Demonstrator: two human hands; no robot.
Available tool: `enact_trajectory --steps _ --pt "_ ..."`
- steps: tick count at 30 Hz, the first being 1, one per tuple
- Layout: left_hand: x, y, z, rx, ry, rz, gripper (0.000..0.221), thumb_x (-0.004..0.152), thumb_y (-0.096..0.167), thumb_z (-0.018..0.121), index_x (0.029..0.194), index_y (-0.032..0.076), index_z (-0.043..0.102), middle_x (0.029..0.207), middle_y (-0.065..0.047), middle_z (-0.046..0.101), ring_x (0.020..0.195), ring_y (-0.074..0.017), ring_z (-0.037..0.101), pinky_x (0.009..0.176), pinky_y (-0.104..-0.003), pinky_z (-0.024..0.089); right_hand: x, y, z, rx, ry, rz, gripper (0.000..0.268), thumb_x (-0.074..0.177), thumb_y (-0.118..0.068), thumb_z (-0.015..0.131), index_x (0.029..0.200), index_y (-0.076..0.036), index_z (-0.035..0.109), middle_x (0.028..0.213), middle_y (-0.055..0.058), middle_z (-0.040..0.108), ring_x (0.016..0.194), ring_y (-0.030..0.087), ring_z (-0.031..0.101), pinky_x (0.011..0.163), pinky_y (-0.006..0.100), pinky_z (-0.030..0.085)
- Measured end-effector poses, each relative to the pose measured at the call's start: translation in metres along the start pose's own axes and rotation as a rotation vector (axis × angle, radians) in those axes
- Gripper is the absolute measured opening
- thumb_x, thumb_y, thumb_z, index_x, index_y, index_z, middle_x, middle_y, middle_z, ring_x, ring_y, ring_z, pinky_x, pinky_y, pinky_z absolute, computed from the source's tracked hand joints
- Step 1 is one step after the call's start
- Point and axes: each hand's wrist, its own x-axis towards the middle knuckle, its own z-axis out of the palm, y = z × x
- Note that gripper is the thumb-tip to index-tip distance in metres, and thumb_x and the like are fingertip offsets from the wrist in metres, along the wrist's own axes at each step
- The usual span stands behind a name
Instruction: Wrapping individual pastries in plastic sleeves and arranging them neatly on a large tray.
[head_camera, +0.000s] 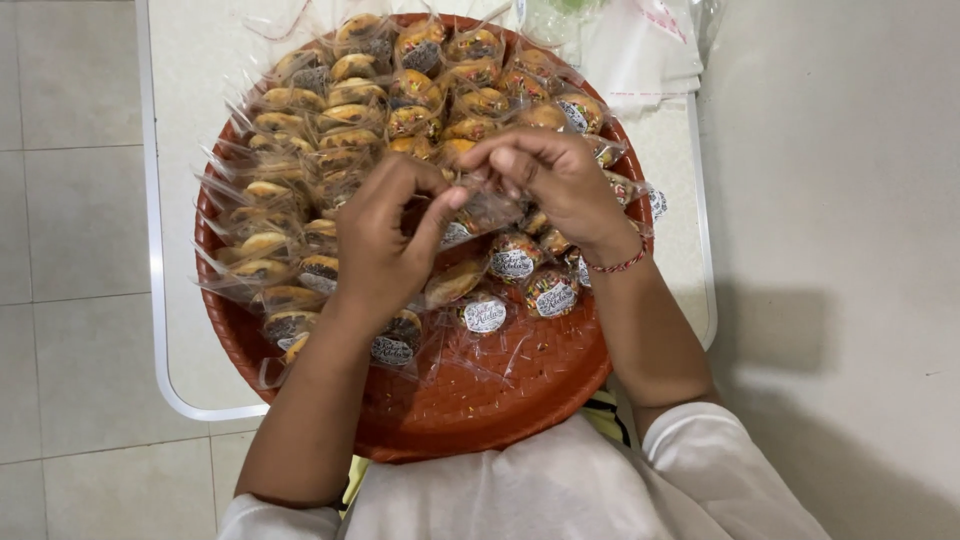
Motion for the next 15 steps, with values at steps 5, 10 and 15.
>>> enact_trajectory --steps 5,10,15 --pt "0.005 0.013 0.0 0.133 -0.057 0.024 0.015 0.1 0.011 0.076 0.092 0.008 0.063 0.08 -0.01 0.061 0.069 -0.0353 0.065 0.06 -0.042 0.05 0.002 -0.021 0.017 0.016 -0.08 -0.016 0.014 0.096 -0.008 0.067 0.106 0.001 0.071 0.09 0.015 0.07 0.078 0.016 0.06 0.071 0.028 0.05" --pt "0.002 0.012 0.002 0.272 -0.072 0.044 0.013 0.1 0.017 0.076 0.093 0.012 0.067 0.081 -0.007 0.065 0.072 -0.0322 0.068 0.06 -0.04 0.052 0.004 -0.012 0.021 -0.041 -0.004 -0.103 0.006 0.093 -0.001 0.072 0.096 0.004 0.072 0.079 0.011 0.066 0.071 0.013 0.055 0.067 0.026 0.046" --pt "0.004 0.019 0.0 0.275 -0.069 0.015 0.012 0.101 0.015 0.073 0.093 0.012 0.065 0.076 -0.008 0.061 0.068 -0.035 0.066 0.056 -0.041 0.051 0.005 -0.013 0.028 -0.102 0.065 -0.152 0.008 0.098 -0.004 0.069 0.096 0.003 0.069 0.071 0.005 0.056 0.064 0.007 0.051 0.063 0.021 0.045"
